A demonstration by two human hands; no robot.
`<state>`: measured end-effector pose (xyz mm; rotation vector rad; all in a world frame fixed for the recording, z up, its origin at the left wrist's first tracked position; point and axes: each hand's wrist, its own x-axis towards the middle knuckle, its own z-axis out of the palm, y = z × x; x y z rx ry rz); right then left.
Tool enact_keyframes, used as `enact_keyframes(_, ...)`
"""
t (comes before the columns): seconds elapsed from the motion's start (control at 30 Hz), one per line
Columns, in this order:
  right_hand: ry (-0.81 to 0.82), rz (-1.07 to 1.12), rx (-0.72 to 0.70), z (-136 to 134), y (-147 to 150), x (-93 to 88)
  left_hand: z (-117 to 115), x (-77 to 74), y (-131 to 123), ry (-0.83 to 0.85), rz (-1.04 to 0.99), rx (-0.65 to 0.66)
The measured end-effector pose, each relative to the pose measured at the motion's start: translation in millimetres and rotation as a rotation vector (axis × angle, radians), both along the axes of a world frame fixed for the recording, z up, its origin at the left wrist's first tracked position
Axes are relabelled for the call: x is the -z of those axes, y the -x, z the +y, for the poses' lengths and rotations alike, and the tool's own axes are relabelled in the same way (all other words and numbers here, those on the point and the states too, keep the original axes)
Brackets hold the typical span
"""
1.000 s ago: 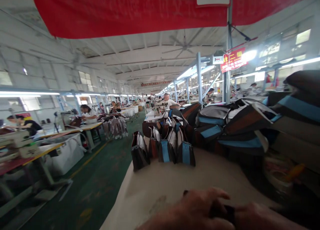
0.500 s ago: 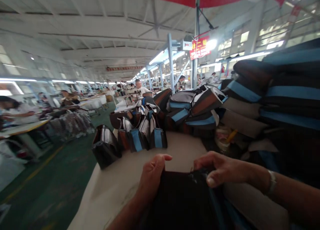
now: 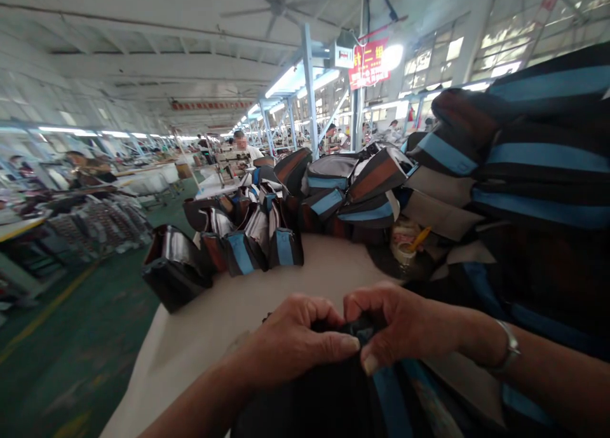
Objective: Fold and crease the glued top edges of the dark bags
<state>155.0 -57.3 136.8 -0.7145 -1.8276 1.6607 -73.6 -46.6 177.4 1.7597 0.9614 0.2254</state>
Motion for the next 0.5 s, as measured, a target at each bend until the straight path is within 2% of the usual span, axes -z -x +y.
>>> enact_keyframes(0.1,0.050,-0.016,-0.006,-1,-2,2.6,-1,2.3,0,0.079,-0.004,-0.060)
enact_keyframes(0.23,0.003,-0.037,-0.042,-2,-6,-1.5,-6,1.1,-3,0.104,-0.026,-0.122)
enact_keyframes(0.5,0.009,-0.105,0.019,-2,1,-13.3,-8,5.6,-8,0.144,-0.079,-0.173)
